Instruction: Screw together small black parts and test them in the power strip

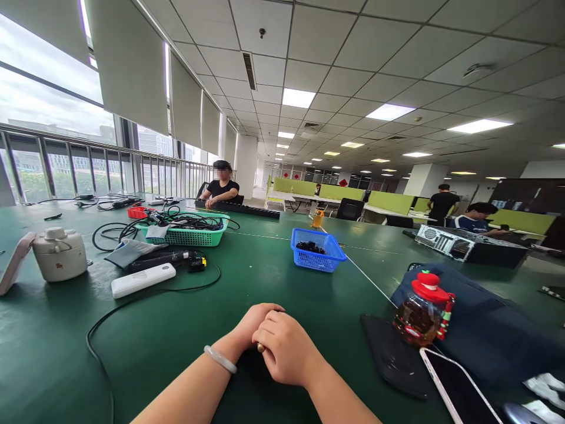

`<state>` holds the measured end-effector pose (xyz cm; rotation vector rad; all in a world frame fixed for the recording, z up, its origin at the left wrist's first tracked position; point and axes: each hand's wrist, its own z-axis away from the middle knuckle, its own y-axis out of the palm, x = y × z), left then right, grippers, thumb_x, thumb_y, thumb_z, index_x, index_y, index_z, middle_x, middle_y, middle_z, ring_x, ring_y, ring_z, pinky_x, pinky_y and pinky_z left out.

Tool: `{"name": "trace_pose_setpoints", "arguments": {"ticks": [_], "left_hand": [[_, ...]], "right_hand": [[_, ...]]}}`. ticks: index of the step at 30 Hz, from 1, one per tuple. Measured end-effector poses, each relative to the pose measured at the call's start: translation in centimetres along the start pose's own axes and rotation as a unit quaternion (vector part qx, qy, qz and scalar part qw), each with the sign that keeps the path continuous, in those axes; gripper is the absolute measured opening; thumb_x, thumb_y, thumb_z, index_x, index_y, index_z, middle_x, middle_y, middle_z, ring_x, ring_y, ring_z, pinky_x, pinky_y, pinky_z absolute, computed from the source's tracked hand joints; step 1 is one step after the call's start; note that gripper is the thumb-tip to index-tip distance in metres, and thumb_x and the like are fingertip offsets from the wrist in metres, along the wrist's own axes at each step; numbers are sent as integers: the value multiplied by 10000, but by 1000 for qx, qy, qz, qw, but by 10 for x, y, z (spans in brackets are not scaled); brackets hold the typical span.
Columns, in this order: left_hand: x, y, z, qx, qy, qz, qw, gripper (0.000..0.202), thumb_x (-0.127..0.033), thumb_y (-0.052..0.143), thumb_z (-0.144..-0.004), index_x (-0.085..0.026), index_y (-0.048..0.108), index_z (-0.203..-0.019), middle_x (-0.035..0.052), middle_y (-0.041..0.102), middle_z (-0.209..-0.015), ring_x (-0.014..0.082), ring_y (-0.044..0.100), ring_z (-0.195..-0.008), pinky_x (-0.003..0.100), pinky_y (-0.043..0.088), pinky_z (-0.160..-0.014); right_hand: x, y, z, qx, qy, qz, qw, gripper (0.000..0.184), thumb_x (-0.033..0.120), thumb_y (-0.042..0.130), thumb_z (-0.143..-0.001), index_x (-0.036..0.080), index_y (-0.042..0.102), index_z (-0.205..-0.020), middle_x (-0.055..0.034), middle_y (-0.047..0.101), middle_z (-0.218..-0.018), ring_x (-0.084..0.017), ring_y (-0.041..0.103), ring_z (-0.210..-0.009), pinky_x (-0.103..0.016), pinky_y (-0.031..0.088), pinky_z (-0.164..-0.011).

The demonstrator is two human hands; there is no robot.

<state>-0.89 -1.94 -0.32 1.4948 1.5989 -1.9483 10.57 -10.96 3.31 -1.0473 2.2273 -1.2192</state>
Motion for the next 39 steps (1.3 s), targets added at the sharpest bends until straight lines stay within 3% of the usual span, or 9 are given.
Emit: {"name": "trace_pose_setpoints", "arguments": {"ticks": [5,9,13,20,25,31,39], "left_hand": [[-2,0,8,-16,98,-36,994,260,-163,521,-755,-202,687,-952,-7,731,-964,161,636,-903,235,456,-791],[-7,-1,11,-25,106,-65,992,193,-168,524,-739,-172,679,-853,-2,721,-861,157,611,-797,229,429,-693],[-10,-2,10,-28,99,-57,993,225,-219,560,-751,-190,693,-930,10,728,-922,173,620,-831,255,443,-762],[-6,0,8,-70,20,-78,994,445,-200,656,-674,-191,651,-1119,69,685,-1118,234,598,-1051,323,435,-938],[-5,-1,6,-82,3,-128,988,331,-238,642,-692,-183,702,-1013,83,696,-1059,253,590,-1029,354,429,-943],[-5,0,5,-78,11,-144,986,362,-160,593,-673,-173,705,-1017,81,707,-1050,244,599,-1007,346,423,-939],[6,-2,-3,-97,-10,-160,982,359,-126,563,-694,-177,698,-1023,70,712,-1048,219,611,-990,333,422,-949]], "right_hand": [[-5,-11,2,-44,12,-39,998,240,55,521,-660,210,639,-800,-27,657,-747,-195,541,-749,-332,467,-717],[-15,-22,6,-86,48,-38,994,256,60,514,-688,216,658,-831,-38,663,-844,-191,545,-775,-329,467,-725],[-26,-32,13,-115,108,5,987,194,113,522,-742,210,672,-817,-43,628,-785,-177,531,-700,-297,432,-642],[-30,-36,18,-50,155,-37,986,137,134,501,-808,221,603,-778,39,587,-586,-114,512,-508,-226,345,-526],[-22,-29,15,-16,125,6,992,248,247,571,-829,208,527,-588,40,542,-513,-103,482,-467,-239,280,-492],[-11,-6,8,15,70,113,991,257,248,578,-829,201,567,-576,1,605,-541,-129,525,-496,-277,264,-502],[-2,25,4,-37,51,169,984,306,285,517,-875,185,606,-600,-45,620,-578,-159,555,-533,-290,295,-517]]}}
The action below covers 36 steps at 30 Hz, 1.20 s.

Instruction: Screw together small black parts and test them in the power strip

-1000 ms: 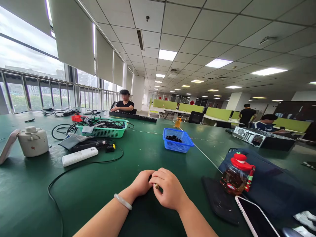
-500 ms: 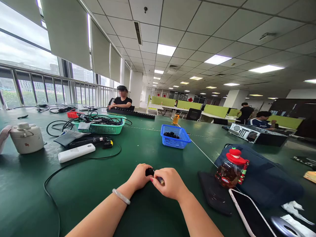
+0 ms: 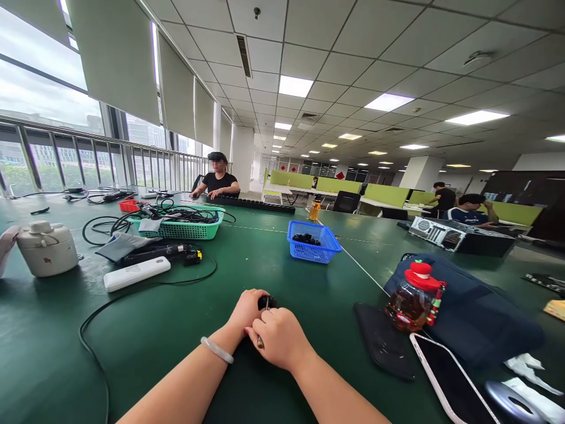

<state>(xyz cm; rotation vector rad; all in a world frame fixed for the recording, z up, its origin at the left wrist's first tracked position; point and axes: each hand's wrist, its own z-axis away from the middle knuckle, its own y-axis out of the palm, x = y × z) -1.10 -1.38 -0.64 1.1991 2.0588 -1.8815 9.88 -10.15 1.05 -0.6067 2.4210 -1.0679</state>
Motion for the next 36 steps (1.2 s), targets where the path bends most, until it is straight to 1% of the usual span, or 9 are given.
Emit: {"name": "trace_pose_setpoints", "arguments": {"ticks": [7,10,14,17,19,22,27,31,36], "left_hand": [[-1,-1,5,-16,-2,7,1000,349,-160,594,-725,-178,679,-1064,80,692,-1090,233,590,-1043,348,413,-967],[-1,-2,6,-14,-6,13,1000,306,-216,631,-747,-189,681,-1047,72,692,-1064,239,592,-1027,354,425,-945],[-1,-2,6,-9,-7,4,1000,308,-226,669,-732,-206,678,-1039,59,686,-1034,247,584,-1015,362,429,-918],[-1,-2,6,-9,-7,-2,1000,305,-227,669,-734,-209,674,-1038,57,682,-1022,246,582,-1009,362,430,-909],[-1,-1,6,-10,-5,-3,1000,304,-234,668,-737,-204,671,-1039,60,681,-1024,246,582,-1009,362,429,-912],[0,0,6,-17,0,-7,1000,289,-227,636,-754,-191,670,-1039,70,684,-1040,241,583,-1019,360,427,-925],[4,1,4,-7,23,-16,1000,347,-146,613,-703,-167,661,-1046,76,688,-1049,219,598,-1003,331,425,-946],[5,1,2,-2,27,-21,999,344,-172,614,-695,-181,667,-1034,64,694,-1027,215,605,-980,331,432,-934],[3,0,2,-5,23,-18,1000,339,-171,598,-695,-185,681,-1023,60,700,-1013,208,609,-961,322,433,-918]], "right_hand": [[-20,-8,4,-60,137,-165,975,411,293,440,-919,190,521,-530,2,515,-505,-106,453,-477,-248,276,-507],[-33,-6,7,-82,244,-272,927,484,390,405,-943,183,551,-531,17,463,-478,-93,401,-449,-230,270,-480],[-47,4,9,-136,379,-375,835,552,553,419,-904,174,644,-572,34,393,-430,-93,346,-402,-230,258,-436],[-50,7,10,-153,417,-385,809,570,595,435,-879,174,662,-568,25,416,-423,-103,369,-396,-236,269,-428],[-47,5,10,-152,393,-366,830,528,558,456,-885,176,671,-590,5,495,-459,-115,430,-426,-236,297,-450],[-35,-1,8,-122,290,-314,896,403,443,493,-902,182,664,-647,-25,621,-587,-130,537,-535,-226,345,-531],[-18,0,5,-45,147,-177,972,325,289,459,-915,183,585,-635,-15,621,-577,-115,535,-507,-236,297,-535],[-16,6,5,-42,96,-81,991,376,280,411,-952,188,587,-632,-16,626,-583,-116,537,-501,-264,256,-533],[-17,7,6,-60,65,-39,995,416,308,388,-975,188,594,-635,-13,623,-579,-116,525,-491,-281,235,-534]]}}
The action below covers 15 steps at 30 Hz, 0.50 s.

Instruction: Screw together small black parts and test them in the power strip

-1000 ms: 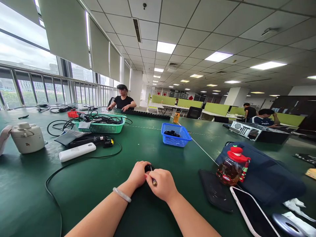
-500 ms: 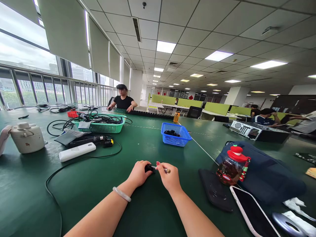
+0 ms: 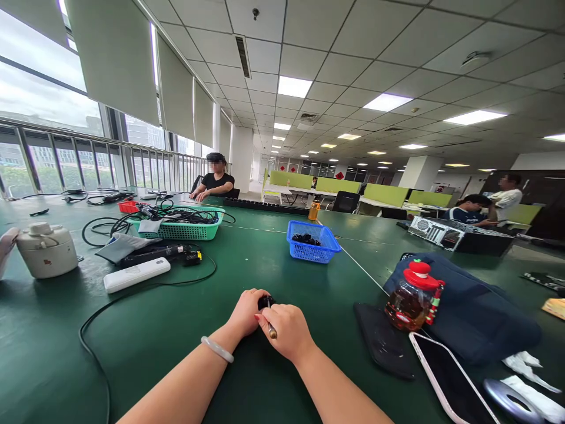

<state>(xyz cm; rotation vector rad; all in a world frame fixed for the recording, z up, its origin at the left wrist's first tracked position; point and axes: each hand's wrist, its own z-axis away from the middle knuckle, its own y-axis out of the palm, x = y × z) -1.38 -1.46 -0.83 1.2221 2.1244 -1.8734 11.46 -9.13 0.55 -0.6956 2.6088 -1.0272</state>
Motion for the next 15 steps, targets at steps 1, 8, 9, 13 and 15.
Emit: {"name": "trace_pose_setpoints", "arguments": {"ticks": [1,8,9,13,15], "left_hand": [[-1,0,0,1,0,0,1000,340,-167,595,-695,-189,682,-1023,59,700,-1012,208,609,-961,322,432,-918],[-3,-1,2,7,-2,3,1000,323,-218,590,-738,-199,686,-1045,63,697,-1035,220,593,-988,336,419,-945],[-3,-1,2,8,-4,4,1000,322,-221,593,-736,-202,688,-1044,61,698,-1033,221,592,-986,338,419,-944],[-2,0,1,15,-13,8,1000,339,-223,600,-722,-210,689,-1049,56,693,-1028,226,582,-987,347,422,-943],[-1,0,1,18,-14,14,1000,351,-229,603,-719,-210,688,-1059,56,690,-1031,229,577,-995,353,418,-954]], "right_hand": [[0,0,0,-5,-2,3,1000,426,307,380,-979,187,591,-628,-12,619,-573,-116,521,-489,-283,234,-534],[-4,-1,1,-37,-16,9,999,474,310,348,-993,188,582,-599,-8,586,-530,-114,484,-462,-290,228,-528],[-5,-1,1,-38,-22,9,999,477,311,350,-992,187,577,-592,-8,584,-528,-115,481,-461,-290,232,-528],[-7,-4,0,-40,-55,11,998,467,302,369,-983,187,568,-577,-13,582,-531,-119,486,-473,-289,248,-532],[-7,-5,-1,-44,-65,12,997,462,293,374,-979,187,567,-573,-15,579,-532,-120,486,-479,-288,251,-533]]}}
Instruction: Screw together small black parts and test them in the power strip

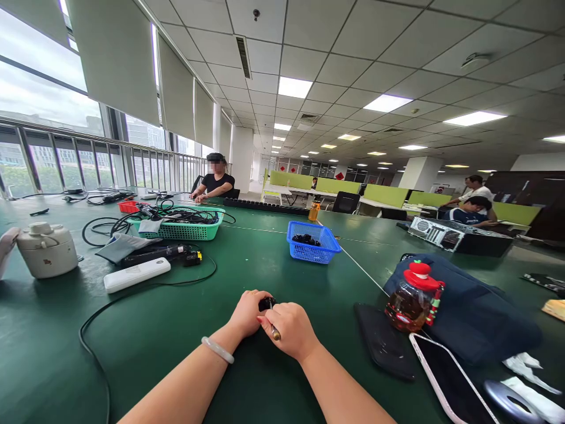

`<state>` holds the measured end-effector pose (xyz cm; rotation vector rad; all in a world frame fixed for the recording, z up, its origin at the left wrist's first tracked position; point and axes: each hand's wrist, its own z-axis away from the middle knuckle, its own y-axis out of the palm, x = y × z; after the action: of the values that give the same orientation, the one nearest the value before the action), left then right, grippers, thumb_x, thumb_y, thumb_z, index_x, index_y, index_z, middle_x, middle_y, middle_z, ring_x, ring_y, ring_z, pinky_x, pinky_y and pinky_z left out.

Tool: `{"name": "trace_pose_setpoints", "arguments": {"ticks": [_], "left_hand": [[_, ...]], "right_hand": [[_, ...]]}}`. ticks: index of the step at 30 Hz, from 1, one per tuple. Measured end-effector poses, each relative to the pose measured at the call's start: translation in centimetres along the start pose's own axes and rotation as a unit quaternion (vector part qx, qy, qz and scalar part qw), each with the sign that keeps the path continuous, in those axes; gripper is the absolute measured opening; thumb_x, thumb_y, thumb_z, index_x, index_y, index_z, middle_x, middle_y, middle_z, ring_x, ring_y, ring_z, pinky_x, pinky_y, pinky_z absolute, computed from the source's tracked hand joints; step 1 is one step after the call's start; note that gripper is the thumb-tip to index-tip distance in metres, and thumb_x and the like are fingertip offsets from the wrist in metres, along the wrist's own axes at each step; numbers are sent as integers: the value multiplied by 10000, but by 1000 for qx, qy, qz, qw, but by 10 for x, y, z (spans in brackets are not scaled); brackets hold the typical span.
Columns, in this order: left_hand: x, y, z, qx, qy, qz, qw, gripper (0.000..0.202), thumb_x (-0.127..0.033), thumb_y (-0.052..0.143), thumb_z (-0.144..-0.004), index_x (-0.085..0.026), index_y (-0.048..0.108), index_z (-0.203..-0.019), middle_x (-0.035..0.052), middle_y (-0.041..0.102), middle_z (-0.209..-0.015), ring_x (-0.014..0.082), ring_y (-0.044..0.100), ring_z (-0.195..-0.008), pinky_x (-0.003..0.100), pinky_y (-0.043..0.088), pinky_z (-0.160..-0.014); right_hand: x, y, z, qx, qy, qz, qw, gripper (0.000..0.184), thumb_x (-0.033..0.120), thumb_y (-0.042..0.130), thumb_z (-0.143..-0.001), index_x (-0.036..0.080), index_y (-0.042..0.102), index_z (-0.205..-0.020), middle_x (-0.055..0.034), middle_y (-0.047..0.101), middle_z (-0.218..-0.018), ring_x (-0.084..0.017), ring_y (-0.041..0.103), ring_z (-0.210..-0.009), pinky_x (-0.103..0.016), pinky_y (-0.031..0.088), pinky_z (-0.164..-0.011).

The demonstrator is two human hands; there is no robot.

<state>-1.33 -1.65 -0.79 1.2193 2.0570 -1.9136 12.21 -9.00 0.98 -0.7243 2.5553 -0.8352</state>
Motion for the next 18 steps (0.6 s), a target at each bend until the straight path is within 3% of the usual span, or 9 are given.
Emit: {"name": "trace_pose_setpoints", "arguments": {"ticks": [6,12,15,18], "left_hand": [[-4,-2,4,-7,8,20,1000,397,-182,592,-710,-227,668,-1098,47,687,-1058,223,571,-1013,355,408,-976],[-7,-3,5,-7,0,21,1000,389,-287,612,-765,-246,641,-1151,46,673,-1049,241,563,-1035,373,414,-974],[-7,-3,5,-4,-4,16,1000,486,-279,652,-737,-241,596,-1219,47,658,-1091,247,548,-1064,373,408,-981],[-7,-4,6,-2,-11,10,1000,523,-289,645,-743,-250,571,-1259,49,649,-1073,251,537,-1066,376,411,-971]], "right_hand": [[-2,-5,-1,-11,27,-10,1000,472,297,369,-982,186,562,-566,-21,560,-536,-114,484,-489,-271,260,-537],[-9,-9,1,-39,176,-120,976,484,320,359,-976,198,544,-546,-18,544,-530,-119,494,-493,-249,316,-524],[-18,-6,1,-83,320,-214,919,522,462,368,-955,204,554,-541,-11,535,-508,-124,489,-476,-243,350,-508],[-31,-1,4,-115,489,-299,811,565,626,430,-869,205,569,-519,21,440,-409,-119,417,-394,-248,323,-435]]}}
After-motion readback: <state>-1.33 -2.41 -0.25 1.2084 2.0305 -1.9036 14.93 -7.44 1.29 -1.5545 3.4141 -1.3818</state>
